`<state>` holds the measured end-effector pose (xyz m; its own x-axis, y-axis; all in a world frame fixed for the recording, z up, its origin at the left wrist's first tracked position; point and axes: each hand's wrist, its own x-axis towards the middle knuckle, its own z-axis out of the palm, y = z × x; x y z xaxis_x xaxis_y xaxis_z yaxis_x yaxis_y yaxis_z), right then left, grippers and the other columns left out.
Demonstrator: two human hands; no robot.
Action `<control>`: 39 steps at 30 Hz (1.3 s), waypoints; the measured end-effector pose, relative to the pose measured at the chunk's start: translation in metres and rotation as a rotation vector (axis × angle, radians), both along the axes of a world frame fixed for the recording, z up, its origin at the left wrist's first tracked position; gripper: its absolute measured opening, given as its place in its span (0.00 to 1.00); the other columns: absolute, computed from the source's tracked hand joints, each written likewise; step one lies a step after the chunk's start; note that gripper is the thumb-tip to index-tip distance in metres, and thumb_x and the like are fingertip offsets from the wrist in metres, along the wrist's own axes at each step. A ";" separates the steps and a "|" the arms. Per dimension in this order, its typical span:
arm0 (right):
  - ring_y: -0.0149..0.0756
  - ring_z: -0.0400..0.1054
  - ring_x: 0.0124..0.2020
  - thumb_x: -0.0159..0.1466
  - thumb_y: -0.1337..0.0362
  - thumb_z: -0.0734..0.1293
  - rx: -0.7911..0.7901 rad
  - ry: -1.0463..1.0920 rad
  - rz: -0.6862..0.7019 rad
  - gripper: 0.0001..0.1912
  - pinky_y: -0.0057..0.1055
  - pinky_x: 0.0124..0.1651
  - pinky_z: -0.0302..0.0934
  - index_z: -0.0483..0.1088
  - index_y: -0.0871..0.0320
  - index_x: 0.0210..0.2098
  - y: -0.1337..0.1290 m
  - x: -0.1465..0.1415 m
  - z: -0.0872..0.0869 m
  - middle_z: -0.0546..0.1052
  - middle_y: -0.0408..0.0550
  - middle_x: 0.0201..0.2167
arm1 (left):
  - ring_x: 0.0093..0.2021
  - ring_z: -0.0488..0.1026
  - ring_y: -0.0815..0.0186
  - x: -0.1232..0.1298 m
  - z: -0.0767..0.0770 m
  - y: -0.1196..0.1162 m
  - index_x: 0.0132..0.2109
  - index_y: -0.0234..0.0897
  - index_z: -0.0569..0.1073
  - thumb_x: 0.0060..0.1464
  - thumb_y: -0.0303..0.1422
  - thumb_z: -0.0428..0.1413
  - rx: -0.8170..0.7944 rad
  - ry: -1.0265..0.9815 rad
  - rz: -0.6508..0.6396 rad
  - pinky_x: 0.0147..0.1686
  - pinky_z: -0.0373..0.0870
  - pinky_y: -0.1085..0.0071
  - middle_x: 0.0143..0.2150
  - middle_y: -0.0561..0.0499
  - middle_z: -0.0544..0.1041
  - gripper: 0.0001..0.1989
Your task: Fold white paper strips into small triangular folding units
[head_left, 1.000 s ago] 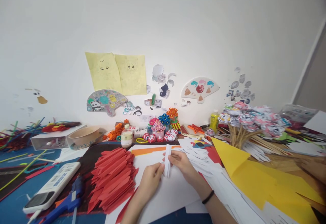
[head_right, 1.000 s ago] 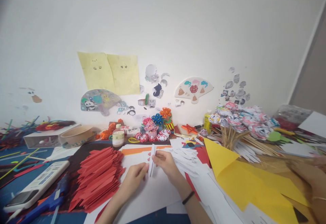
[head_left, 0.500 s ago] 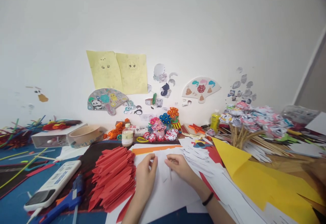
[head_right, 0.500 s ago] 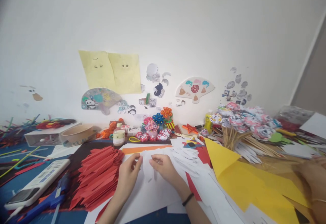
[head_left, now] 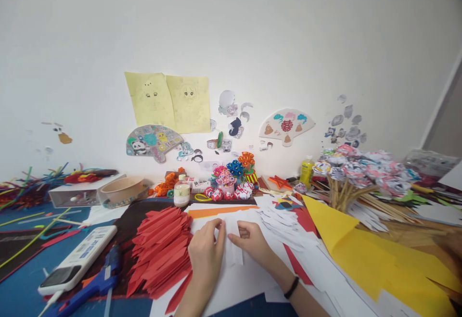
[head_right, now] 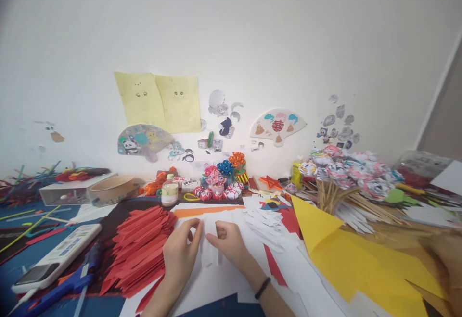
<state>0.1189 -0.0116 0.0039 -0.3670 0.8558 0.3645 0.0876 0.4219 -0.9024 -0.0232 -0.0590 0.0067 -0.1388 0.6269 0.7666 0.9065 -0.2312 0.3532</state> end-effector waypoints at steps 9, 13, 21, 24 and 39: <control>0.26 0.45 0.21 0.54 0.53 0.68 0.031 0.012 -0.062 0.21 0.24 0.22 0.42 0.53 0.56 0.19 0.000 -0.002 -0.003 0.51 0.36 0.18 | 0.30 0.71 0.64 -0.012 -0.001 0.005 0.48 0.38 0.73 0.58 0.28 0.53 0.274 0.438 0.008 0.31 0.57 0.67 0.41 0.48 0.80 0.12; 0.25 0.42 0.21 0.56 0.56 0.66 0.069 -0.016 -0.081 0.21 0.24 0.22 0.39 0.49 0.56 0.20 0.003 0.000 -0.004 0.48 0.36 0.19 | 0.33 0.71 0.63 -0.010 0.005 0.006 0.48 0.40 0.75 0.56 0.29 0.55 0.266 0.318 -0.137 0.33 0.61 0.67 0.44 0.49 0.79 0.12; 0.25 0.42 0.21 0.56 0.61 0.66 0.068 -0.059 -0.055 0.20 0.25 0.23 0.38 0.48 0.56 0.20 0.001 0.004 0.000 0.48 0.35 0.19 | 0.36 0.73 0.62 -0.010 0.011 0.013 0.31 0.38 0.77 0.54 0.39 0.55 -0.168 -0.532 -0.432 0.30 0.64 0.72 0.34 0.49 0.79 0.11; 0.26 0.43 0.21 0.56 0.62 0.66 0.096 -0.076 -0.069 0.20 0.25 0.23 0.38 0.47 0.56 0.19 -0.001 0.004 0.002 0.48 0.35 0.18 | 0.33 0.72 0.63 -0.013 0.009 0.018 0.33 0.36 0.78 0.51 0.41 0.57 -0.281 -0.669 -0.438 0.29 0.63 0.73 0.33 0.49 0.79 0.12; 0.25 0.39 0.21 0.58 0.59 0.65 0.068 -0.053 -0.031 0.23 0.27 0.23 0.35 0.43 0.55 0.19 -0.002 0.002 0.001 0.44 0.35 0.19 | 0.26 0.66 0.67 -0.012 0.002 0.021 0.27 0.34 0.76 0.48 0.40 0.59 -0.326 -0.727 -0.483 0.28 0.60 0.74 0.24 0.51 0.74 0.13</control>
